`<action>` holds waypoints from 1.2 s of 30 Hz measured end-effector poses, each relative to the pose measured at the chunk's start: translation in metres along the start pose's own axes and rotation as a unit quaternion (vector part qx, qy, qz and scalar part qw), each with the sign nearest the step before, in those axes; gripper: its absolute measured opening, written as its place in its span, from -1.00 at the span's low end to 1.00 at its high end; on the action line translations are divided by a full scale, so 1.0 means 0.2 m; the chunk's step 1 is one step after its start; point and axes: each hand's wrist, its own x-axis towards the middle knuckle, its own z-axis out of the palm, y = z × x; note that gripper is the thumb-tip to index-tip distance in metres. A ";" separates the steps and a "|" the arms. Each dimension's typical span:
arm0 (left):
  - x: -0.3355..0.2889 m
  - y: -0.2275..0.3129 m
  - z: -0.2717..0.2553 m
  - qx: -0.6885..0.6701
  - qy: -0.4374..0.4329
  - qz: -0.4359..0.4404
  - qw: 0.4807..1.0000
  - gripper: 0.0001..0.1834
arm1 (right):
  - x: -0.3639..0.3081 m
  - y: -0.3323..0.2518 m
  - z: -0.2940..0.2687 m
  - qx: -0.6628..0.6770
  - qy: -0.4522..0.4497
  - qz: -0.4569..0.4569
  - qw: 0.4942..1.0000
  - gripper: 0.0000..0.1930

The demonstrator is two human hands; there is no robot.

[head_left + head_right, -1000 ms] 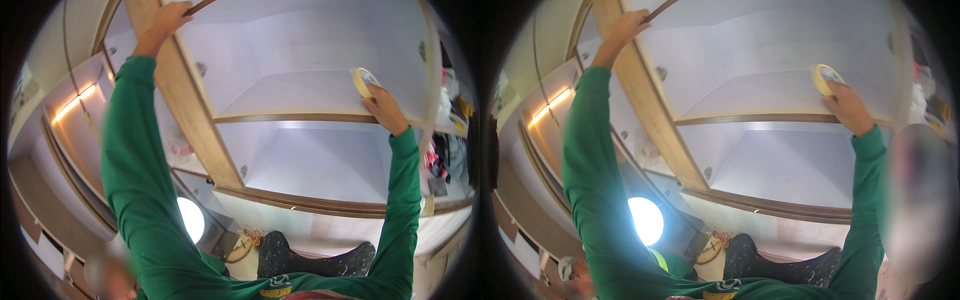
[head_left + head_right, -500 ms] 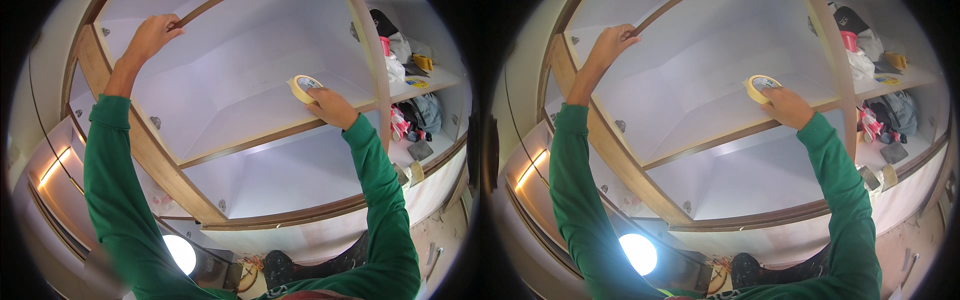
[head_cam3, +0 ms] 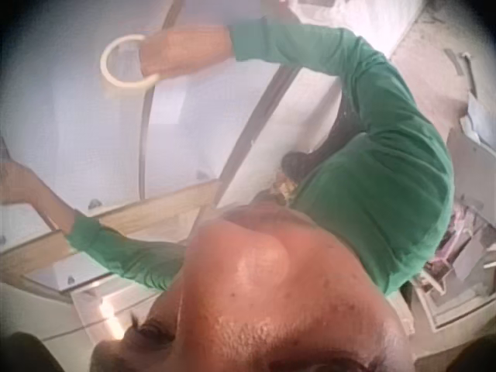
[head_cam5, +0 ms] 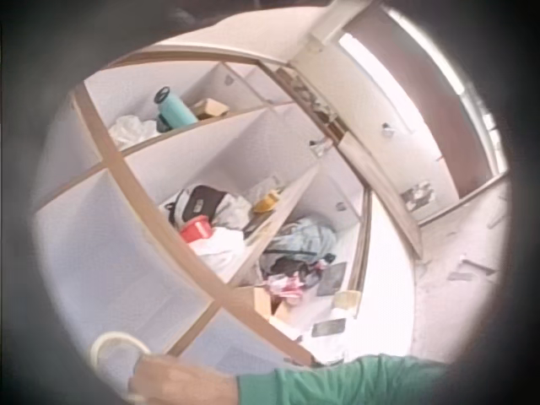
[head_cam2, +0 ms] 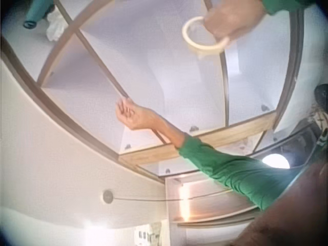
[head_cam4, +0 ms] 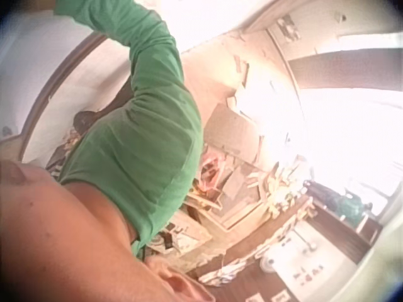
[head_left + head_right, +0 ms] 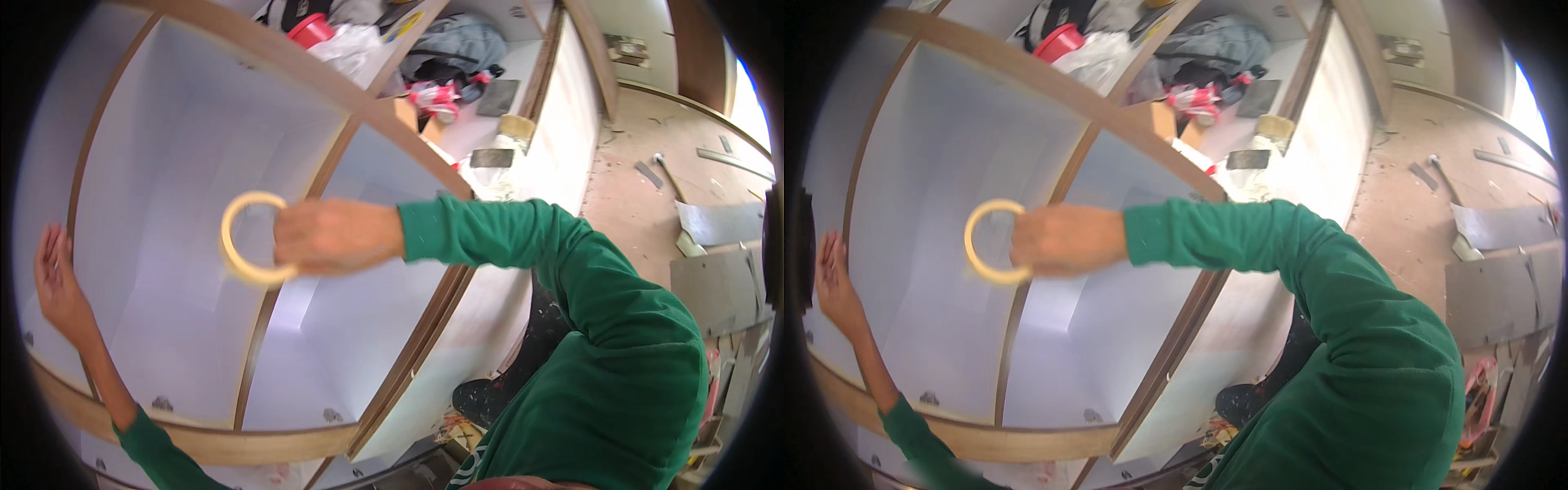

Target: The person applies masking tape along the edges of wooden shelves in a room under construction. They smooth the tape with their fingers and use a utility knife to trim excess tape at corners and seams.

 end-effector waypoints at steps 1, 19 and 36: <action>-0.02 0.13 0.11 -0.011 0.009 -0.002 1.000 -0.63 | -0.07 -0.04 -0.07 -0.003 0.001 -0.017 1.000 -0.77; -1.03 0.96 0.52 -0.093 -0.362 0.284 0.883 -0.71 | -0.54 -0.52 -0.36 0.270 -0.062 0.189 0.942 -0.69; -1.65 0.76 0.61 -0.071 -0.417 0.142 0.895 -0.74 | -1.56 0.42 -0.78 -0.349 -0.236 0.437 0.794 -0.61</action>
